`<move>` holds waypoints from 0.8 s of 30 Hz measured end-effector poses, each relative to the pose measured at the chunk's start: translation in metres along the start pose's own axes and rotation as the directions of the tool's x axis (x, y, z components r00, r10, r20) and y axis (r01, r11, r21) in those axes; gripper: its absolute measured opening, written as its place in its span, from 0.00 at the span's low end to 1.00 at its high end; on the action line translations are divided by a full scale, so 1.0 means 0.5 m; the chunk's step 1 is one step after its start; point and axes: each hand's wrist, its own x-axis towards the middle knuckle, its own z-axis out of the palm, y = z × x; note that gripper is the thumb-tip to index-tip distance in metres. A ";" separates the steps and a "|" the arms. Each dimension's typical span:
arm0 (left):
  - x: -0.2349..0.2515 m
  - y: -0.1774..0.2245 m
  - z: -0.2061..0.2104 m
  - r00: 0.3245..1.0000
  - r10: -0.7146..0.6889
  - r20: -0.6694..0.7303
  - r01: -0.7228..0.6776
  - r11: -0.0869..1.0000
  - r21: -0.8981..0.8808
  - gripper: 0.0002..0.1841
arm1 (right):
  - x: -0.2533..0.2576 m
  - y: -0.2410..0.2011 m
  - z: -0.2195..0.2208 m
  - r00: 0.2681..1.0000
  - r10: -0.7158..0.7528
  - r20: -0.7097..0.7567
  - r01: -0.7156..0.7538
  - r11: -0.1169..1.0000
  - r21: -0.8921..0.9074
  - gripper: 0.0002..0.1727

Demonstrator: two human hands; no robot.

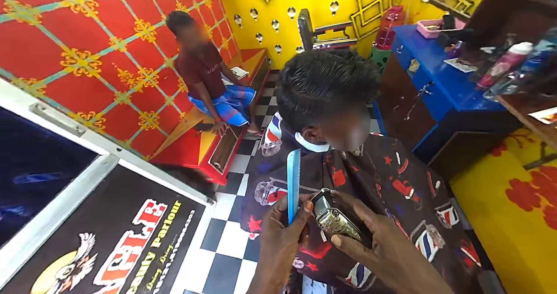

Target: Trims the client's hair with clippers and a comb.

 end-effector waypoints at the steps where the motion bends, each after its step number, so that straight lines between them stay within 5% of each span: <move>1: 0.002 0.002 -0.006 1.000 0.015 0.022 -0.015 1.000 0.004 0.07 | 0.001 -0.007 0.004 1.000 0.001 -0.008 -0.001 1.000 -0.012 0.42; 5: 0.005 0.000 -0.024 0.996 0.049 0.078 -0.048 0.999 -0.014 0.10 | 0.001 -0.024 0.023 0.998 -0.042 -0.052 0.037 0.996 -0.086 0.42; 12: 0.002 0.000 -0.032 0.967 0.144 0.209 -0.151 0.988 0.020 0.30 | -0.006 -0.045 0.060 0.970 -0.171 -0.170 0.112 0.945 -0.307 0.41; 20: 0.014 0.006 -0.033 0.924 0.150 0.352 -0.139 0.989 -0.055 0.27 | -0.020 -0.068 0.051 0.941 -0.284 -0.183 0.163 0.856 -0.491 0.40; 22: 0.045 0.028 -0.046 0.891 0.225 0.395 -0.263 0.964 0.046 0.22 | -0.013 -0.061 0.039 0.923 -0.307 -0.231 0.194 0.892 -0.409 0.39; 24: 0.096 0.088 -0.057 0.895 0.347 0.280 -0.404 0.897 0.181 0.13 | 0.000 -0.058 0.014 0.902 -0.286 -0.324 0.229 0.952 -0.204 0.37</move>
